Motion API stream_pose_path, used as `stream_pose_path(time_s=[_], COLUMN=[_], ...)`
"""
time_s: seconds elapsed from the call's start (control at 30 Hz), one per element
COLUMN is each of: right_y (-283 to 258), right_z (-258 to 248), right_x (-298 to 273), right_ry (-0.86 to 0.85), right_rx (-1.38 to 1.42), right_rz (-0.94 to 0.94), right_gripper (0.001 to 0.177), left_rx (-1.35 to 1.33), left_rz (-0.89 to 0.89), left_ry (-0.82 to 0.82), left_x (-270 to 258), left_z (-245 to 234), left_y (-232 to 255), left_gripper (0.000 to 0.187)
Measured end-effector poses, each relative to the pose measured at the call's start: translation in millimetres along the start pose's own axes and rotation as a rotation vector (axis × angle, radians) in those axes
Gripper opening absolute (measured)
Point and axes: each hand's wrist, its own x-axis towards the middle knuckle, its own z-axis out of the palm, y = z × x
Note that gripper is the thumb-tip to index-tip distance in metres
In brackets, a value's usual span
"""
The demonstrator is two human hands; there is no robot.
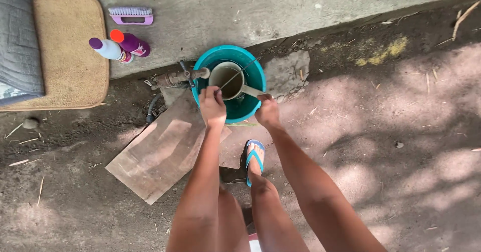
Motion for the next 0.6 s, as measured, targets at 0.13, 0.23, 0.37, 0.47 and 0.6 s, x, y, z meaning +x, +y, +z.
stream_pose_path(time_s=[0.13,0.23,0.37,0.47,0.6], right_y=[-11,-15,16,21,-58], right_z=[2,16,71,105,40], right_x=[13,17,12,13,-8], right_ry=[-0.079,-0.167,-0.282,-0.322,-0.199], right_rx=[-0.203,-0.36,-0.239,-0.113,0.078], right_rz=[-0.021,-0.011,0.19,0.239,0.264], right_gripper=[0.061,0.072,0.058,0.048,0.037], left_rx=[0.076,0.151,-0.194,-0.343,-0.302], left_rz=[0.037,-0.343,-1.021,-1.063,-0.897], left_ry=[0.267,0.497,0.121,-0.005,-0.285], left_x=[4,10,6,8,-21], left_z=[-8,26,60,40,89], left_y=[-27,-99,-146,-124,-191], left_gripper=[0.033,0.052,0.055,0.038,0.022])
